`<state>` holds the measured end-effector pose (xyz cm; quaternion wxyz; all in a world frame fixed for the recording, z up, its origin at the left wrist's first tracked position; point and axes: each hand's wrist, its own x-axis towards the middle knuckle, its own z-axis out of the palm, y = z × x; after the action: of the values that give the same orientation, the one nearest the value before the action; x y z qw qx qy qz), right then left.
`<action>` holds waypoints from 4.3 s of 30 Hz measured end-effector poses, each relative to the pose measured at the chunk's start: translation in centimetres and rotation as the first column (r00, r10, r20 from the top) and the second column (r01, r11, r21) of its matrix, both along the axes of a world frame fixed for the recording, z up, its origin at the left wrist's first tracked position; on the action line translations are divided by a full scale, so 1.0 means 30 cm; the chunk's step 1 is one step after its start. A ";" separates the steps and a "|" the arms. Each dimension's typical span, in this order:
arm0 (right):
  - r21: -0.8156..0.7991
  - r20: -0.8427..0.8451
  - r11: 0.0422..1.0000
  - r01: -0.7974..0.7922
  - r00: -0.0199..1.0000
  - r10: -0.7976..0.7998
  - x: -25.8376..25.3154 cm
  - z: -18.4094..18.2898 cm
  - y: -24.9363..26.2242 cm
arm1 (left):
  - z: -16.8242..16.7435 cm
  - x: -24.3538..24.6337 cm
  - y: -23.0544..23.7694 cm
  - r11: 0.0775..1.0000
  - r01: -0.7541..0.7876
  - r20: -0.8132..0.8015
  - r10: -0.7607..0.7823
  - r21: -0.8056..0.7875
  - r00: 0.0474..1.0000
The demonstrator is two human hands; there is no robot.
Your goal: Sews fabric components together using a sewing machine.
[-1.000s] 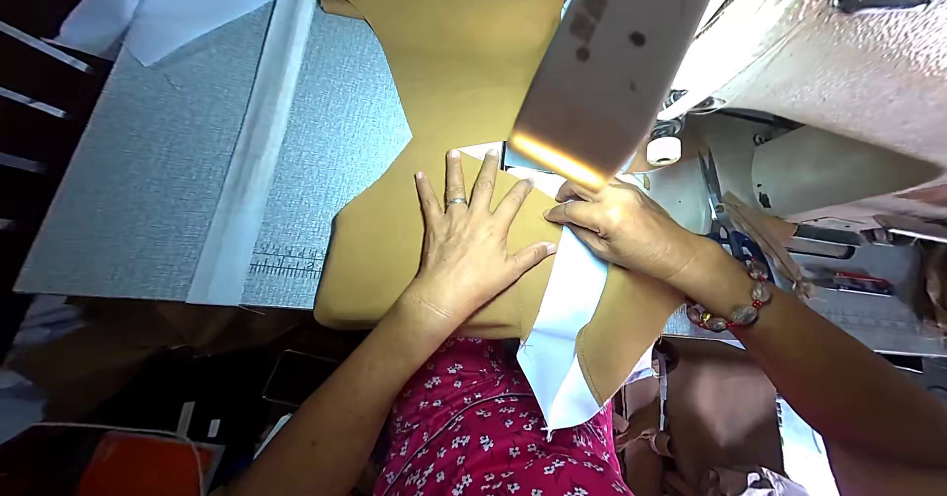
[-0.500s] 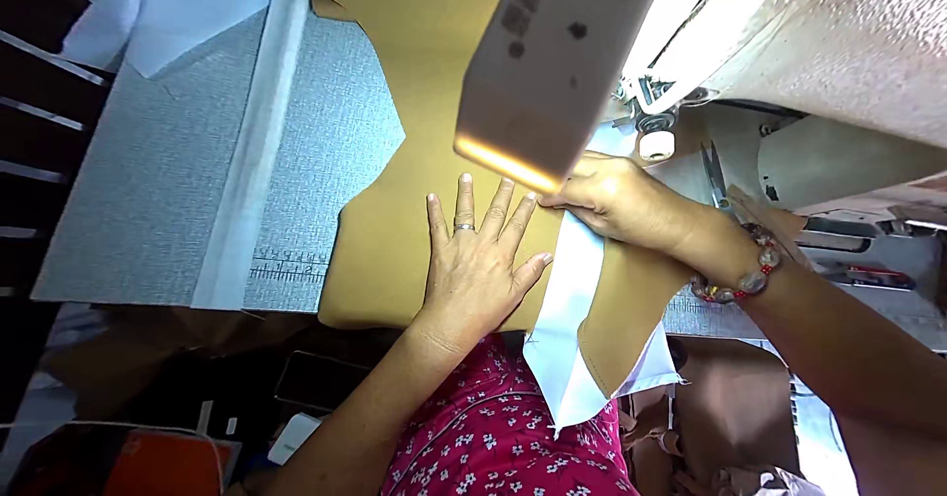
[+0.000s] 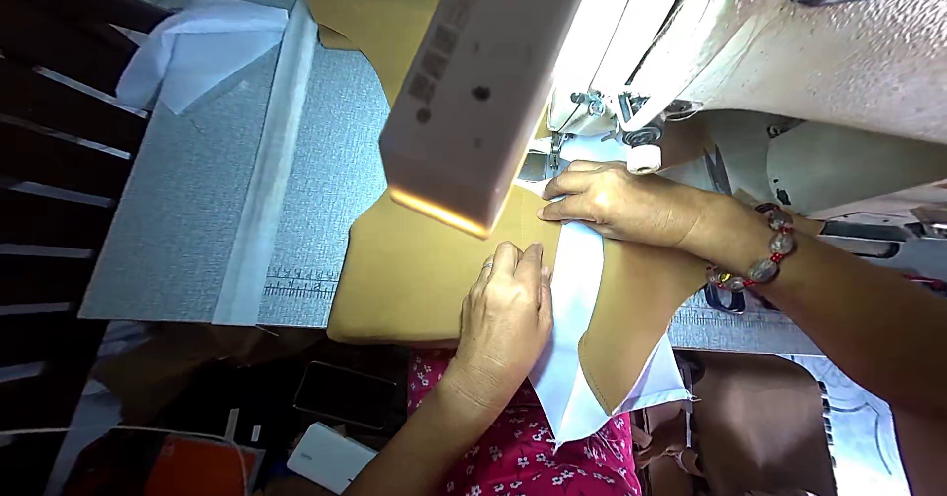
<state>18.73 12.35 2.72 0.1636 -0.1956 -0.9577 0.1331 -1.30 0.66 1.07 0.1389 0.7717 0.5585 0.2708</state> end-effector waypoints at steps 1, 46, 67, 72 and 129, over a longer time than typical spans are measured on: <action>0.014 0.000 1.000 -0.001 1.000 0.001 -0.001 0.001 0.004 | -0.011 -0.001 0.006 1.000 -0.012 0.019 0.012 0.013 1.000; 0.092 -0.124 0.652 0.753 0.658 -0.743 -0.109 -0.101 -0.216 | -0.081 -0.125 0.288 0.864 0.503 -0.202 -0.499 -0.037 0.842; 0.156 -0.069 0.701 0.696 0.716 -0.695 -0.073 -0.075 -0.176 | -0.059 -0.103 0.320 0.886 0.453 -0.219 -0.464 -0.100 0.858; 0.184 -0.189 0.758 0.625 0.780 -0.597 -0.046 -0.076 -0.168 | -0.052 -0.091 0.354 0.890 0.442 -0.230 -0.456 -0.111 0.860; 0.130 -0.040 0.431 0.893 0.439 -0.898 -0.269 -0.034 -0.550 | -0.055 -0.137 0.109 0.925 0.376 -0.039 -0.374 0.053 0.926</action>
<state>10.65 -4.17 1.71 0.2049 -0.6639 -0.7181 -0.0403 -5.41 3.93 -0.59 0.1575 0.8717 0.3942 0.2448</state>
